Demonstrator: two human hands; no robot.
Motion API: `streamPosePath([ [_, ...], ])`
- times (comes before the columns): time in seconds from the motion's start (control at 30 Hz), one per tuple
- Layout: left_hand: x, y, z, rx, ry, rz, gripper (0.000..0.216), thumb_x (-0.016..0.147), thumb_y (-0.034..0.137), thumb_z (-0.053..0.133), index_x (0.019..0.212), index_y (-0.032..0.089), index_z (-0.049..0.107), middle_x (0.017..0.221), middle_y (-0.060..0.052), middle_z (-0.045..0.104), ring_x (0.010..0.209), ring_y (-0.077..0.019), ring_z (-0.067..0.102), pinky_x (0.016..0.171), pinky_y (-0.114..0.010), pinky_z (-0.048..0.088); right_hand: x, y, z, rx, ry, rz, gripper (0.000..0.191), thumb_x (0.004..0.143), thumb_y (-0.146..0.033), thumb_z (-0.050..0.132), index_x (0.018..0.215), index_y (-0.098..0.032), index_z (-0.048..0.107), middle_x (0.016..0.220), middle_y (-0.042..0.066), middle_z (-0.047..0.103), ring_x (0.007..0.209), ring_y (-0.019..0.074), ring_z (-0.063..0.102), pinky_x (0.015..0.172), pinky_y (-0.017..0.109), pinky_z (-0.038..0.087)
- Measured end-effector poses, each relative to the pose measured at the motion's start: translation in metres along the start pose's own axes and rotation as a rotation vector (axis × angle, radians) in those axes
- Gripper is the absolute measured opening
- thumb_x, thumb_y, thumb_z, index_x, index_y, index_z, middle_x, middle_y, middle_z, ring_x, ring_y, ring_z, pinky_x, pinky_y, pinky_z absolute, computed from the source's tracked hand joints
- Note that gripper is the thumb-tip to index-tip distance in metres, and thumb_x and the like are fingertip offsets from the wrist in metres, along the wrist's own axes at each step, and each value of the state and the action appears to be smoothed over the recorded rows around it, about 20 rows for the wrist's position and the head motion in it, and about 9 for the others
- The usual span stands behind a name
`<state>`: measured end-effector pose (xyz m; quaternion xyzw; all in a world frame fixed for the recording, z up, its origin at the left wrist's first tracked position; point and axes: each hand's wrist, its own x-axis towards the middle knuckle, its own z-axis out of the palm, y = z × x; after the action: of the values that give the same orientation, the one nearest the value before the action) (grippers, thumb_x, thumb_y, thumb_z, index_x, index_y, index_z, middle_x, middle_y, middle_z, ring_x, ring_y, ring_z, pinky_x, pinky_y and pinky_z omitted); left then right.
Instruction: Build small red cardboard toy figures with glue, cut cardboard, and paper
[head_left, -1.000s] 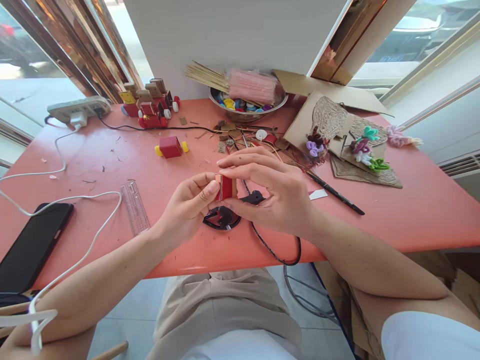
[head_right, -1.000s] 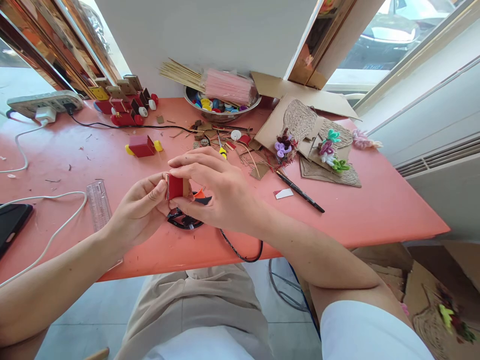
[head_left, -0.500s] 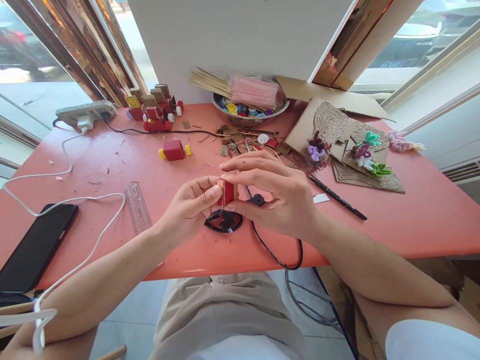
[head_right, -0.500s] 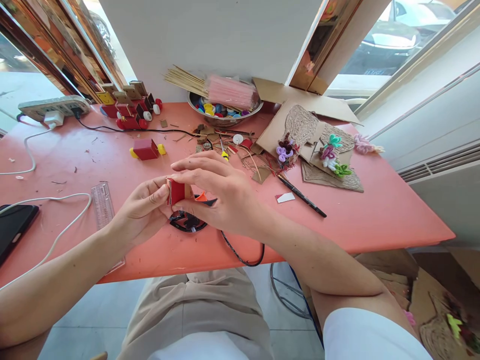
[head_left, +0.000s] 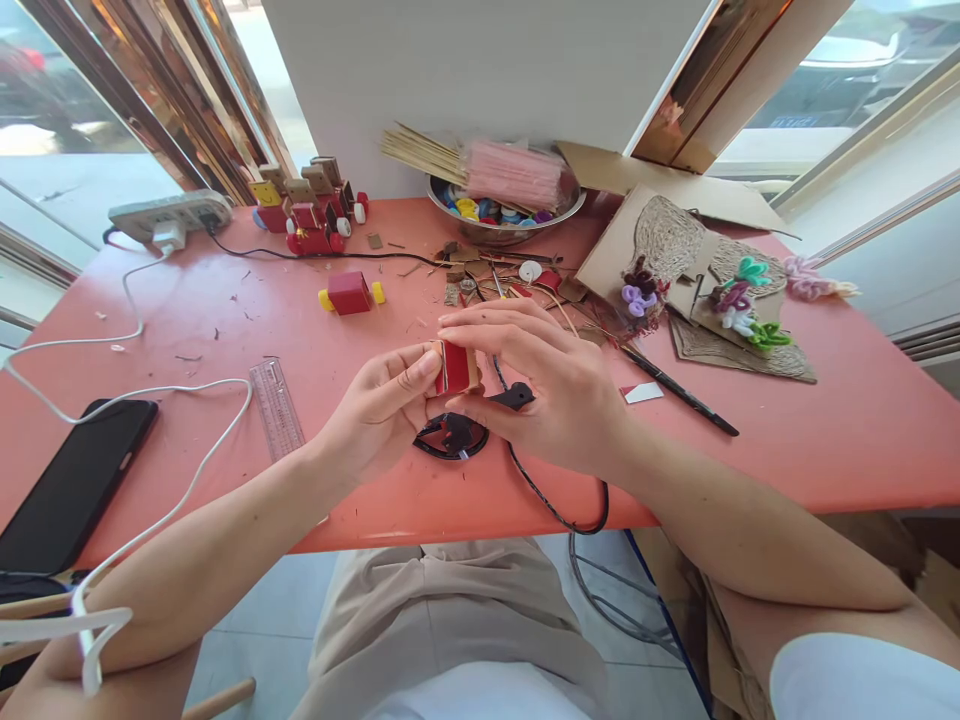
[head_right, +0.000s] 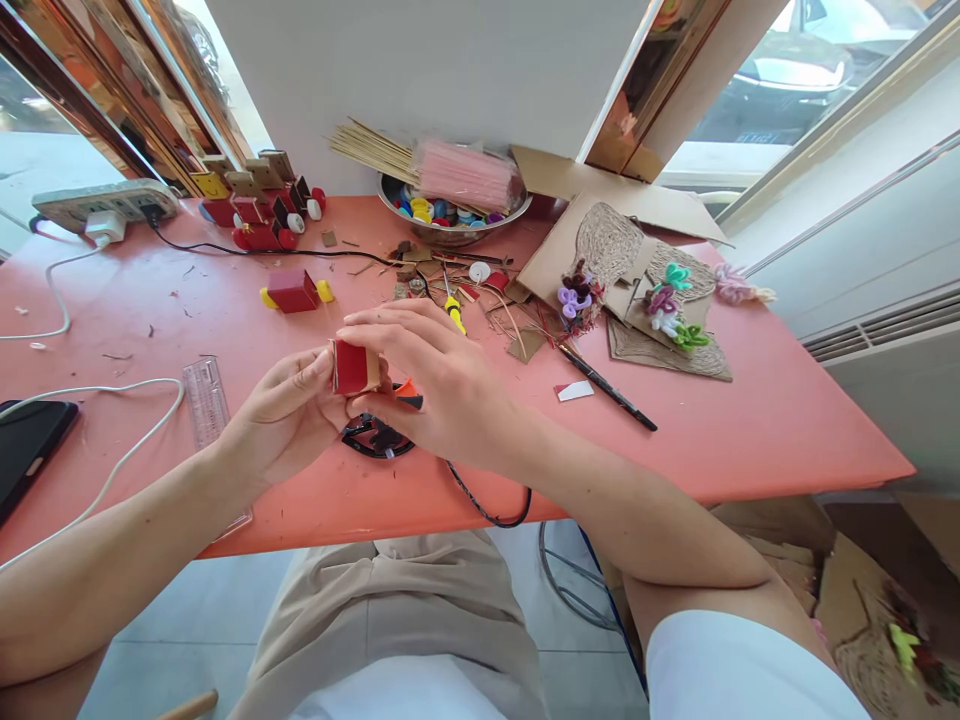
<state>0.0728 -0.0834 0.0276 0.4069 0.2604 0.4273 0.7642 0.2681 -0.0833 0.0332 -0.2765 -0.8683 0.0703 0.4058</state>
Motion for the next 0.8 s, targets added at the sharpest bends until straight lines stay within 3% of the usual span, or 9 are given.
streamPosePath([
  [0.2, 0.003, 0.003, -0.009, -0.062, 0.114, 0.03, 0.033, 0.076, 0.043, 0.095, 0.084, 0.016, 0.079, 0.08, -0.001, 0.075, 0.081, -0.0171, 0.078, 0.085, -0.028, 0.065, 0.0, -0.003, -0.001, 0.074, -0.147, 0.152, 0.074, 0.1, -0.033, 0.071, 0.166, -0.03, 0.038, 0.167, 0.011, 0.051, 0.153, 0.0304, 0.05, 0.126, 0.054, 0.046],
  [0.3, 0.005, 0.004, -0.011, -0.055, 0.169, 0.024, 0.026, 0.082, 0.039, 0.09, 0.085, 0.016, 0.077, 0.081, -0.003, 0.076, 0.085, -0.0195, 0.079, 0.093, -0.034, 0.066, 0.003, 0.002, -0.008, 0.246, -0.123, 0.228, 0.072, 0.097, -0.04, 0.074, 0.162, -0.03, 0.044, 0.167, 0.012, 0.052, 0.146, 0.0296, 0.058, 0.118, 0.05, 0.054],
  [0.37, 0.006, 0.005, -0.012, -0.044, 0.185, 0.025, 0.027, 0.083, 0.04, 0.089, 0.084, 0.016, 0.076, 0.081, -0.003, 0.076, 0.086, -0.0201, 0.078, 0.096, -0.038, 0.066, 0.006, 0.008, -0.012, 0.379, -0.048, 0.307, 0.055, 0.099, -0.042, 0.071, 0.151, -0.028, 0.057, 0.155, 0.012, 0.063, 0.13, 0.0261, 0.069, 0.107, 0.044, 0.061],
  [0.43, 0.007, 0.005, -0.012, -0.039, 0.187, 0.041, 0.029, 0.081, 0.042, 0.09, 0.085, 0.016, 0.077, 0.084, -0.004, 0.077, 0.085, -0.0196, 0.078, 0.094, -0.038, 0.067, 0.008, 0.015, -0.015, 0.493, 0.052, 0.395, 0.035, 0.102, -0.04, 0.067, 0.133, -0.024, 0.068, 0.13, 0.011, 0.077, 0.106, 0.0209, 0.077, 0.092, 0.038, 0.066],
  [0.5, 0.007, 0.005, -0.013, -0.037, 0.178, 0.068, 0.034, 0.078, 0.045, 0.092, 0.088, 0.017, 0.077, 0.086, -0.004, 0.078, 0.085, -0.0197, 0.078, 0.091, -0.036, 0.067, 0.01, 0.02, -0.015, 0.588, 0.131, 0.466, 0.022, 0.101, -0.038, 0.069, 0.115, -0.021, 0.073, 0.102, 0.007, 0.081, 0.082, 0.0164, 0.077, 0.077, 0.033, 0.067],
  [0.63, 0.006, 0.006, -0.018, -0.013, 0.161, 0.103, 0.039, 0.075, 0.051, 0.093, 0.09, 0.019, 0.076, 0.085, -0.004, 0.077, 0.088, -0.0221, 0.079, 0.087, -0.036, 0.068, 0.014, 0.025, -0.01, 0.747, 0.184, 0.54, 0.019, 0.091, -0.036, 0.082, 0.094, -0.019, 0.075, 0.082, 0.002, 0.077, 0.063, 0.0119, 0.071, 0.061, 0.026, 0.062],
  [0.8, 0.006, 0.009, -0.021, 0.034, 0.152, 0.097, 0.04, 0.072, 0.052, 0.094, 0.088, 0.02, 0.076, 0.084, -0.003, 0.076, 0.082, -0.0203, 0.076, 0.088, -0.039, 0.068, 0.018, 0.017, -0.01, 0.811, 0.147, 0.551, 0.025, 0.088, -0.04, 0.084, 0.086, -0.018, 0.074, 0.069, -0.002, 0.072, 0.053, 0.0088, 0.064, 0.052, 0.022, 0.055],
])
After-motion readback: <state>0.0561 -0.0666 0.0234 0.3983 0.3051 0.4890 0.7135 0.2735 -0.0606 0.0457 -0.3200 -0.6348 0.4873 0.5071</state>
